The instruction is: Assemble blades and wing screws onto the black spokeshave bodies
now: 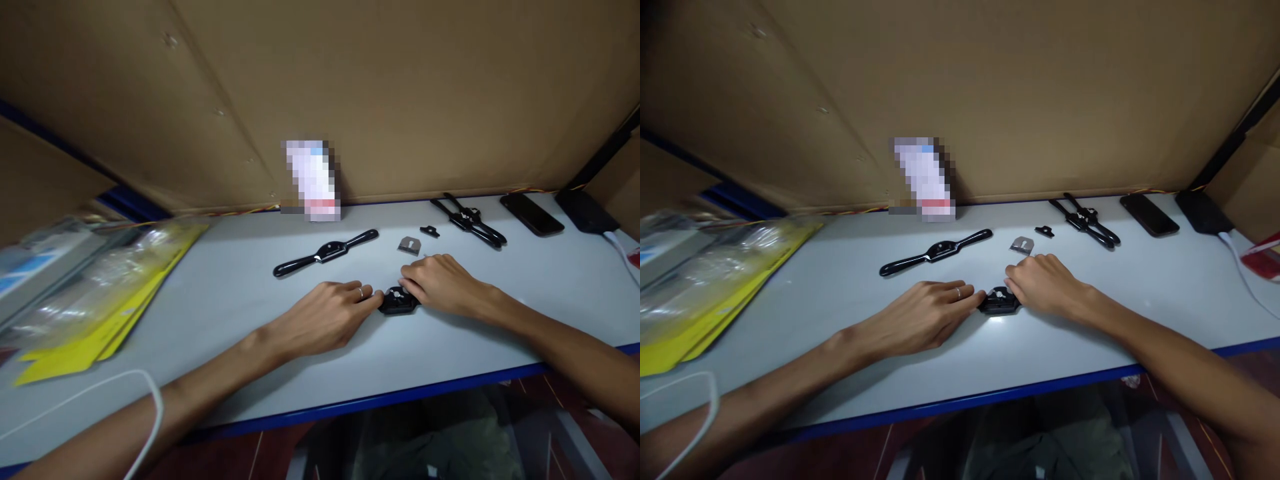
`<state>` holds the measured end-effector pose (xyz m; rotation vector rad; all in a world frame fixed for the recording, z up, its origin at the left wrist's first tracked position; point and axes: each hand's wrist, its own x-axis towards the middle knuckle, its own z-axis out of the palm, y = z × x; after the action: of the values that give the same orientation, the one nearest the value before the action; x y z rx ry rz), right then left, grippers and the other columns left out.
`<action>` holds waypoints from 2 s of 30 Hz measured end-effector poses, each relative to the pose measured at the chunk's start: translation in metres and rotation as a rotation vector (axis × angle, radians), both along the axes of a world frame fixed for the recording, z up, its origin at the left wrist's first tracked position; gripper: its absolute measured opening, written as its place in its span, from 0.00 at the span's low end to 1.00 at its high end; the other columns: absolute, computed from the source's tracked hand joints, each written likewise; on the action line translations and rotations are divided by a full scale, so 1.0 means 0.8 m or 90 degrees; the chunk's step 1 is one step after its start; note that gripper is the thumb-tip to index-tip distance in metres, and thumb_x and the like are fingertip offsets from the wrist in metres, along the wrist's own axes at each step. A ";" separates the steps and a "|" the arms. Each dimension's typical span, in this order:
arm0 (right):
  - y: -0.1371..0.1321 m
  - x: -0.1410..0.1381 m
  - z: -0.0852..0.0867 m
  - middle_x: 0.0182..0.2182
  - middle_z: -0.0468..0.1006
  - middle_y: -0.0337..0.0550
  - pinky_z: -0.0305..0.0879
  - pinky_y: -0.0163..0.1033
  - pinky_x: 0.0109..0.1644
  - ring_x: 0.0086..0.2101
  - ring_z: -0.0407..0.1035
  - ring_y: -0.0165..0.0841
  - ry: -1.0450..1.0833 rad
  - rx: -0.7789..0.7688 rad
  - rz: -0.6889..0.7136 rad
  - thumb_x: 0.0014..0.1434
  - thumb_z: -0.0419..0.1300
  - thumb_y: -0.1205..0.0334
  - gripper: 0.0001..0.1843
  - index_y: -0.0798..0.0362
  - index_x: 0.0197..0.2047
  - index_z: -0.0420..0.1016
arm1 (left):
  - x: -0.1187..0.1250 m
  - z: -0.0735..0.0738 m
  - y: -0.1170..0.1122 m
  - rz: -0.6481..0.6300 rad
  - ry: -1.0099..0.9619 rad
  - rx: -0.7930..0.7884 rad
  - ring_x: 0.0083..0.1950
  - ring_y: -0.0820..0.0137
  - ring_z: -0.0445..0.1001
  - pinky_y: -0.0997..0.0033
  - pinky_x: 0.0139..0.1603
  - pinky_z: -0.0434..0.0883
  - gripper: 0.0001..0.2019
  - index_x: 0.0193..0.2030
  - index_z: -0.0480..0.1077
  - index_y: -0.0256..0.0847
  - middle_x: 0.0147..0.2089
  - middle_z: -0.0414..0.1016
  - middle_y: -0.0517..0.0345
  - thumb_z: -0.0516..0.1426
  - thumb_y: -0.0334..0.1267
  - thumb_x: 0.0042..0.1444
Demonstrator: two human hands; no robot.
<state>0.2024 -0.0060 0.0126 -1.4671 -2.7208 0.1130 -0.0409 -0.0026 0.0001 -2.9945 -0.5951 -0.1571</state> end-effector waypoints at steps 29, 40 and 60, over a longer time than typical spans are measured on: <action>0.000 0.004 0.005 0.28 0.76 0.45 0.42 0.42 0.30 0.24 0.58 0.30 0.012 -0.002 0.006 0.70 0.48 0.61 0.17 0.54 0.35 0.75 | 0.001 -0.003 0.000 0.007 -0.002 0.012 0.31 0.69 0.70 0.67 0.30 0.65 0.14 0.49 0.66 0.38 0.34 0.73 0.55 0.45 0.24 0.62; -0.012 -0.009 0.012 0.25 0.74 0.40 0.43 0.40 0.30 0.22 0.53 0.28 0.075 -0.038 0.064 0.72 0.49 0.54 0.22 0.54 0.29 0.72 | 0.002 -0.002 0.000 0.002 -0.001 0.015 0.30 0.69 0.69 0.66 0.27 0.61 0.10 0.40 0.65 0.39 0.33 0.71 0.56 0.45 0.25 0.64; -0.019 -0.022 0.004 0.28 0.78 0.44 0.44 0.41 0.31 0.24 0.61 0.29 0.015 -0.039 0.022 0.71 0.48 0.61 0.18 0.55 0.34 0.75 | 0.006 0.000 0.002 0.164 -0.172 -0.341 0.35 0.71 0.74 0.69 0.38 0.68 0.12 0.48 0.71 0.42 0.38 0.79 0.57 0.49 0.42 0.70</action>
<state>0.1846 -0.0215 0.0156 -1.4247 -2.7476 0.2150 -0.0362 -0.0009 -0.0002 -3.3779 -1.2190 -0.4540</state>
